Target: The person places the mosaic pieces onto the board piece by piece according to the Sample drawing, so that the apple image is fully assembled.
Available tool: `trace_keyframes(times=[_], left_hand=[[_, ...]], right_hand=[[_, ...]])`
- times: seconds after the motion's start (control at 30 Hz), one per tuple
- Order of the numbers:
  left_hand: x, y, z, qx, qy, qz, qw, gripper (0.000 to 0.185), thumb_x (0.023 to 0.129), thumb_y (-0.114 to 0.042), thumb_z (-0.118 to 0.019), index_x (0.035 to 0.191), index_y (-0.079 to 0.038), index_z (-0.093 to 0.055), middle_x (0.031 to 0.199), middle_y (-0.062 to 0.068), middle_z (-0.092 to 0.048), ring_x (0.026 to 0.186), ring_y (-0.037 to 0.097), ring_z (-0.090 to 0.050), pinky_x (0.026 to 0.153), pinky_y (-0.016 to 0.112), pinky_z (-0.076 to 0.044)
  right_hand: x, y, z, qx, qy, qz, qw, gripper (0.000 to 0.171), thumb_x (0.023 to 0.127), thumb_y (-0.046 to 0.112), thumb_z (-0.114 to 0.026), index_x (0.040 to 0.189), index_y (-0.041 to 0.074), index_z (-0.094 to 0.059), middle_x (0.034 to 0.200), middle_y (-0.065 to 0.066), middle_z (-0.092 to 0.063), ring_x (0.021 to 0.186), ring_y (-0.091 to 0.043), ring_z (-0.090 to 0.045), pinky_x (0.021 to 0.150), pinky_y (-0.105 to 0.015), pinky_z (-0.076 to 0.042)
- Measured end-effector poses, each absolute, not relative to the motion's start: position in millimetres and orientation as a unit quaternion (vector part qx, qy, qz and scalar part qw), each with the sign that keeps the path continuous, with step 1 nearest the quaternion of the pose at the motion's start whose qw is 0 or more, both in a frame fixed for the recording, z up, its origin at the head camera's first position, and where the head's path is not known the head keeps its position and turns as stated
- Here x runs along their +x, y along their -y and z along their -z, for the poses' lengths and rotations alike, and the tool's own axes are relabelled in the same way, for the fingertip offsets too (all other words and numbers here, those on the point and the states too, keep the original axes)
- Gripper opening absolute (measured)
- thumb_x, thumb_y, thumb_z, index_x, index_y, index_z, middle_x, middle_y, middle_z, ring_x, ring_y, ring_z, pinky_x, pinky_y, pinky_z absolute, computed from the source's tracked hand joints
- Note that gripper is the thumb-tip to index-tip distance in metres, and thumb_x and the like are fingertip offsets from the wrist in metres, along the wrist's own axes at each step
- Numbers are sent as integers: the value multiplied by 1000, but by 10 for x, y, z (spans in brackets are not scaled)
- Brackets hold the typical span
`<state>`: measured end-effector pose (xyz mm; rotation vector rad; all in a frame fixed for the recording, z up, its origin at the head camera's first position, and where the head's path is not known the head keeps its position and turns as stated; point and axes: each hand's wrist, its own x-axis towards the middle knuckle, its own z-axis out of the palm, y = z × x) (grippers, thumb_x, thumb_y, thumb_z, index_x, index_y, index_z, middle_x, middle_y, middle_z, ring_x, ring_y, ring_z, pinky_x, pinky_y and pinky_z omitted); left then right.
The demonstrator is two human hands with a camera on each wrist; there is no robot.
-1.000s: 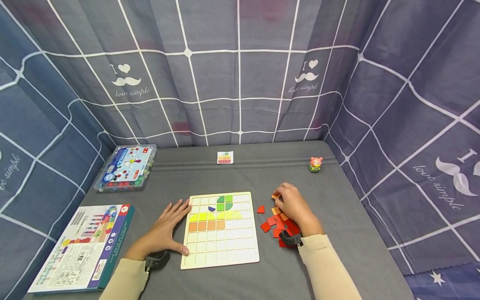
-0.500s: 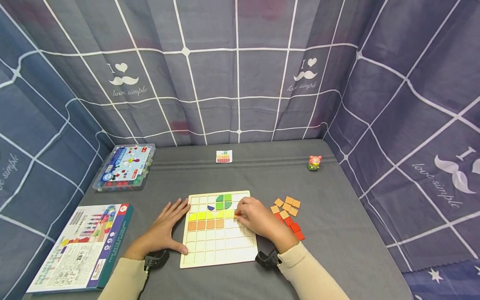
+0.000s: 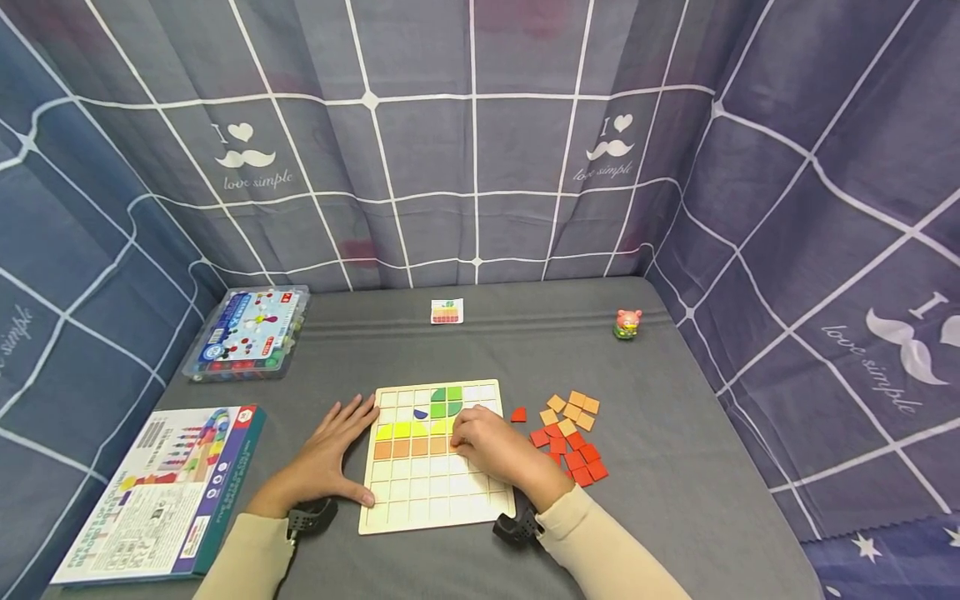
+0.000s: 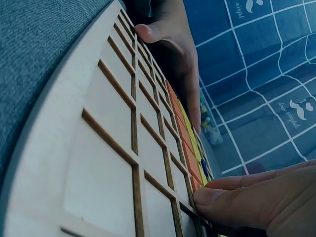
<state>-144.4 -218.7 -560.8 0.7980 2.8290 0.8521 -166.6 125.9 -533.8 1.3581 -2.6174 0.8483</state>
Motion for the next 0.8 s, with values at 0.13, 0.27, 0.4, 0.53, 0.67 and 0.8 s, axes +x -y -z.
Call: trace_keyframes(times=[0.13, 0.27, 0.4, 0.53, 0.67, 0.8], left_hand=[[-1445, 2191, 5597, 262, -923, -280, 40, 146, 52, -80, -90, 165, -6, -35, 172, 14, -22, 158, 39, -12, 125, 58, -3], [-1445, 2190, 5594, 260, -922, -283, 41, 146, 52, -80, -90, 165, -6, -35, 172, 14, -22, 158, 39, -12, 125, 59, -3], [-1440, 2187, 5590, 255, -922, -289, 45, 147, 51, -79, -91, 165, -6, -35, 172, 15, -22, 158, 39, -12, 125, 58, -3], [-1437, 2186, 5583, 258, -922, -286, 42, 146, 52, -79, -90, 165, -5, -35, 172, 14, -22, 158, 39, -13, 125, 58, -3], [-1433, 2185, 5580, 261, -922, -285, 40, 146, 52, -80, -90, 165, -5, -35, 172, 14, -23, 158, 39, -13, 125, 59, -4], [-1434, 2191, 5590, 260, -922, -286, 41, 145, 53, -80, -90, 165, -5, -35, 172, 13, -23, 158, 39, -13, 125, 59, -4]], right_hand=[[-1658, -1245, 5348, 439, 854, -277, 34, 10, 90, 3, -85, 97, 10, -82, 101, 3, -67, 95, -13, -64, 86, -23, -55], [-1648, -1234, 5347, 437, 854, -279, 43, 10, 89, 4, -85, 95, 11, -82, 99, 3, -67, 94, -13, -64, 85, -23, -55], [-1645, -1253, 5331, 431, 854, -286, 53, 11, 88, 4, -86, 94, 11, -81, 98, 4, -67, 93, -13, -63, 84, -26, -55], [-1671, -1342, 5279, 415, 859, -294, 65, 10, 89, 6, -86, 96, 10, -80, 99, 3, -68, 94, -14, -64, 83, -30, -57], [-1742, -1568, 5223, 372, 878, -291, 82, 10, 90, 6, -85, 99, 7, -79, 101, 1, -70, 93, -16, -66, 81, -36, -59], [-1814, -1897, 5193, 286, 910, -286, 89, 11, 89, 3, -85, 98, 6, -80, 97, 0, -69, 86, -17, -68, 76, -37, -59]])
